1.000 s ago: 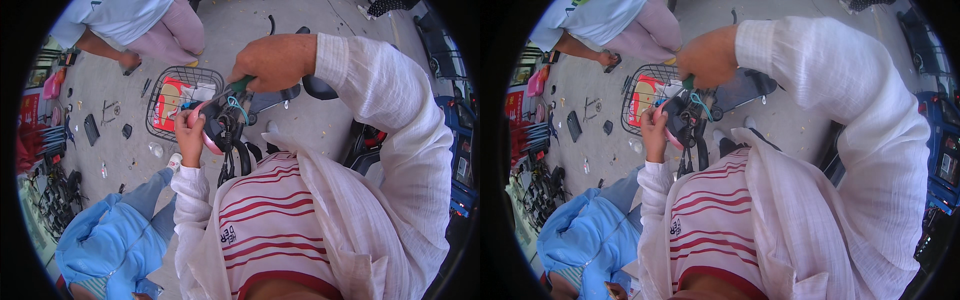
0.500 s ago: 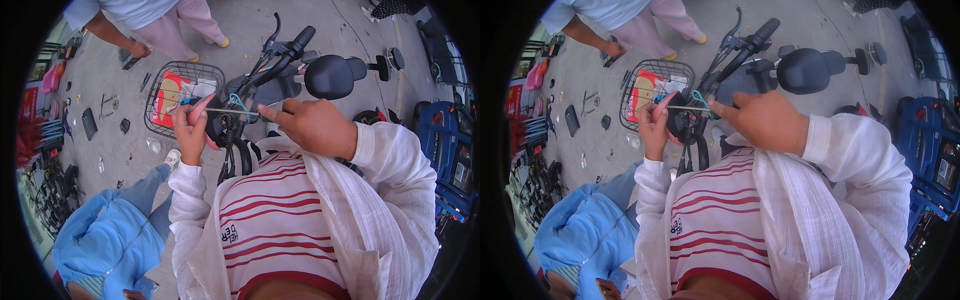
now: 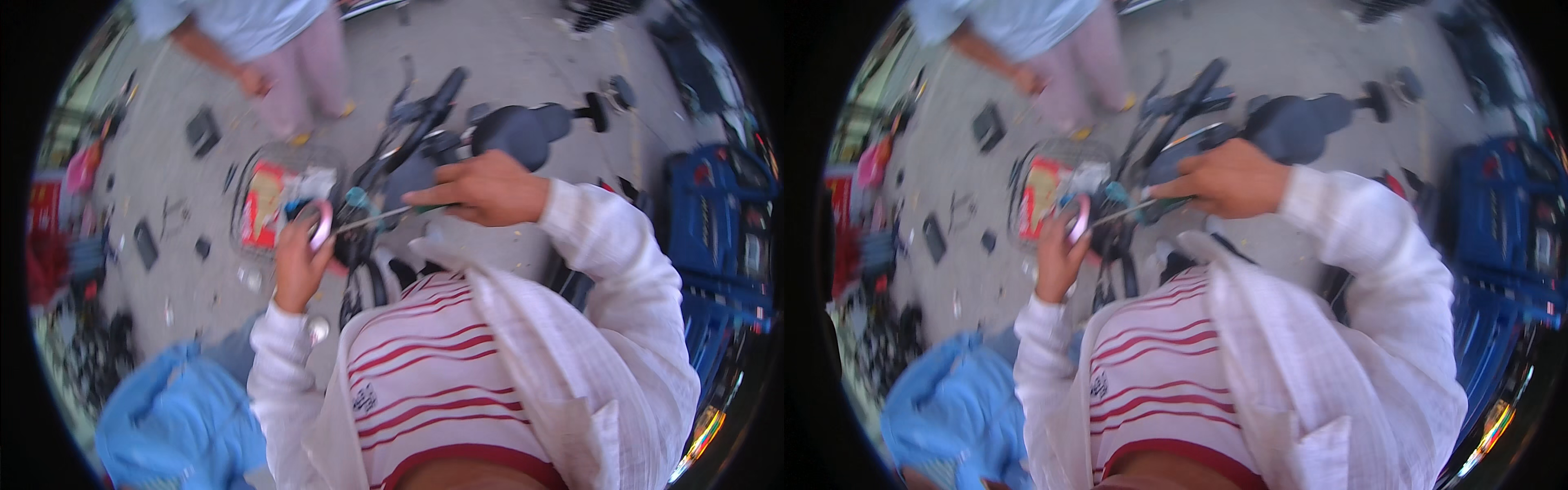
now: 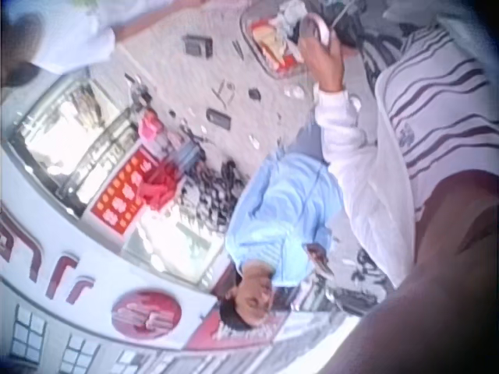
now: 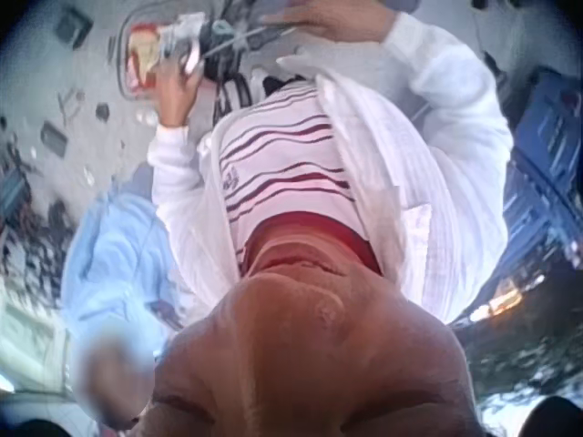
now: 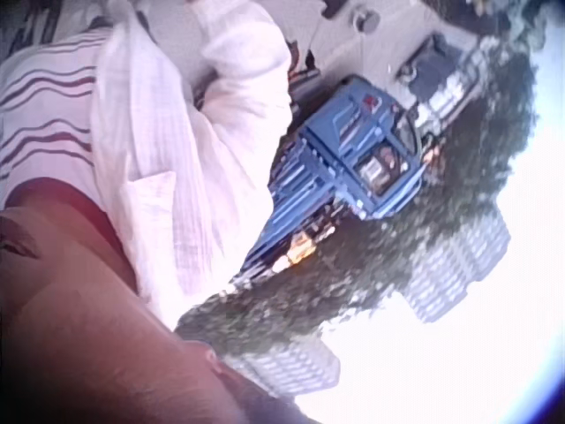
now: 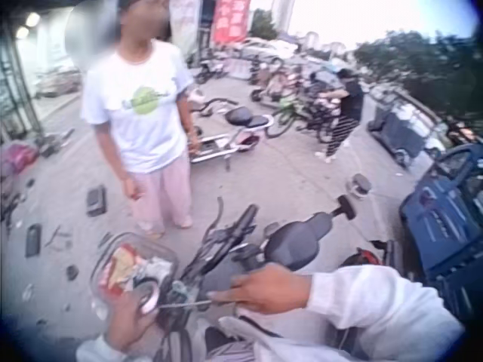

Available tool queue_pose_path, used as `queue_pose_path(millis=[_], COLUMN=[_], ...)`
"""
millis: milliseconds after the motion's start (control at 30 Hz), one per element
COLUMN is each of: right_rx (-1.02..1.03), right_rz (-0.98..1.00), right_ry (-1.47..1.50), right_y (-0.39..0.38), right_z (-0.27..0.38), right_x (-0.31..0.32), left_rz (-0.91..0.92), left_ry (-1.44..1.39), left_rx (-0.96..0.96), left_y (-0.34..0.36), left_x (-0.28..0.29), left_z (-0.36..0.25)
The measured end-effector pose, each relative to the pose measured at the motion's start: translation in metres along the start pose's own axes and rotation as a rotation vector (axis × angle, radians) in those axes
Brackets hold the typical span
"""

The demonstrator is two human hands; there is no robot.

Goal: The person uses a screwdriver to tighten screws on the pink handlebar grip of an electric bicycle. The person holds the grip with one hand and turns the screwdriver with the other to secure the component.

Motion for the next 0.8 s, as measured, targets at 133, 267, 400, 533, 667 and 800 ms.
queue_pose_path(millis=[133, 267, 400, 533, 667, 800], right_rx=[-0.082, -0.153, -0.227, -0.297, -0.309, -0.333], right_rz=[-0.010, -0.124, -0.133, -0.110, -0.132, -0.131], right_ry=[0.151, 0.242, 0.249, 0.227, 0.274, 0.335], right_y=[-0.018, -0.029, -0.032, -0.031, -0.036, -0.036], right_z=[0.003, 0.017, 0.036, 0.032, 0.027, 0.027], right_x=[0.010, -0.008, -0.025, -0.035, -0.044, -0.048], left_rz=[-0.082, -0.160, -0.219, -0.179, -0.451, -0.460], left_ry=[-0.038, 0.003, -0.096, 0.076, -0.325, -0.644], left_rx=[0.042, 0.064, 0.186, 0.057, 0.603, 0.416], left_y=[-0.012, -0.017, -0.032, -0.028, -0.059, -0.053], left_x=[-0.006, -0.010, -0.019, -0.021, -0.049, -0.059], left_z=[0.004, 0.004, 0.026, 0.007, 0.072, 0.075])
Point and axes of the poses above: each hand's wrist, its own y-axis towards the middle knuckle, its own x-axis out of the back of the hand, z = x × y, the point moved 4 cm from there along y, towards the middle knuckle, and after that the axes turned 10 degrees about -x, right-handed, at the moved point
